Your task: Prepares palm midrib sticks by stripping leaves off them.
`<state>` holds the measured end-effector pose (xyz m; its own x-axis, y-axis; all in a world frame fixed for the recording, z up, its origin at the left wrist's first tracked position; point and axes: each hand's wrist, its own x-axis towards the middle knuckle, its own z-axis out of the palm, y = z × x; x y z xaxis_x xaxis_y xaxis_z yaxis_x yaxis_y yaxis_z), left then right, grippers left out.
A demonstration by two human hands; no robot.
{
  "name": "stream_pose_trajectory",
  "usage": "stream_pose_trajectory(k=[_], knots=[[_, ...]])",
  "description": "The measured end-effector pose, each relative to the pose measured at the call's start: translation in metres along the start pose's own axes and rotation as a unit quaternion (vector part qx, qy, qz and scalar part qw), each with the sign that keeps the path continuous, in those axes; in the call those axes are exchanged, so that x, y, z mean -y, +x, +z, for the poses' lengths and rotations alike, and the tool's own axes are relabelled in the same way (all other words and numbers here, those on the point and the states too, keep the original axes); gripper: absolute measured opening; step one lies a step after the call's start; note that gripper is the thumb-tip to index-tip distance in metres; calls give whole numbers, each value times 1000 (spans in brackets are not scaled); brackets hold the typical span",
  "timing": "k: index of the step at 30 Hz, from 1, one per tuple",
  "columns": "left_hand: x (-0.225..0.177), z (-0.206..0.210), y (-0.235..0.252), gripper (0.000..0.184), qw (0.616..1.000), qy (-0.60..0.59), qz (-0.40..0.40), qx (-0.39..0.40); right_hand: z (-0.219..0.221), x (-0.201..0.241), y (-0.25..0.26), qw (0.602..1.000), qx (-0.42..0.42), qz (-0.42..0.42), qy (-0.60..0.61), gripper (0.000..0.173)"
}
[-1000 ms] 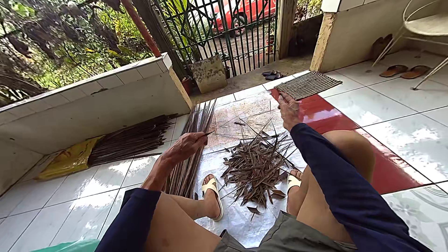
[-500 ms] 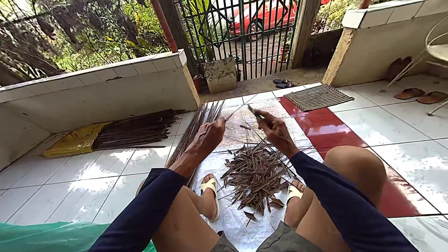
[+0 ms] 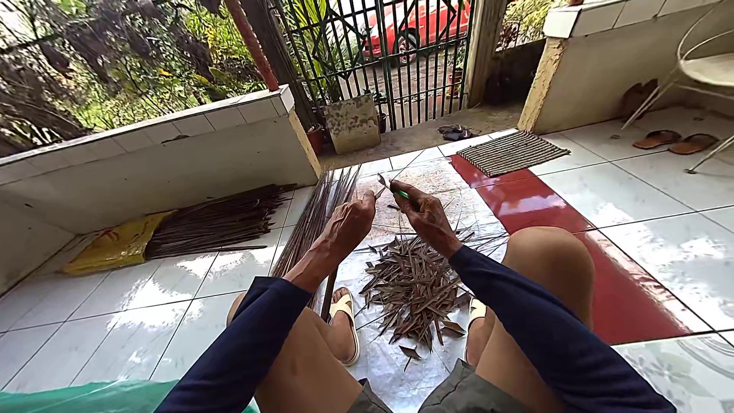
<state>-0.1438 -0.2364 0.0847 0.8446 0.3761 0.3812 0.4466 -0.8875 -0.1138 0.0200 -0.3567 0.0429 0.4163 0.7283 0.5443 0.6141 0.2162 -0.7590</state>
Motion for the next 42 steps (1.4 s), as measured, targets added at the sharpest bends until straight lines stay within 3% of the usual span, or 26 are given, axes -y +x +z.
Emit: stream_pose_trajectory(k=[12,25,32,42], knots=[[3,-7,-4,33,1000,-17,2,21,-3,0,3,999,-26,20,-1,36],[7,-5,-11,31,999,-13,34,11,-50,-27,37,987,-103,45,111,36],[10,-3,-11,32,999,-16,40,8,-49,-20,30,989,-41,51,131,36],[11,-5,-15,31,998,-21,65,-14,-62,-34,38,980,-82,82,162,36]])
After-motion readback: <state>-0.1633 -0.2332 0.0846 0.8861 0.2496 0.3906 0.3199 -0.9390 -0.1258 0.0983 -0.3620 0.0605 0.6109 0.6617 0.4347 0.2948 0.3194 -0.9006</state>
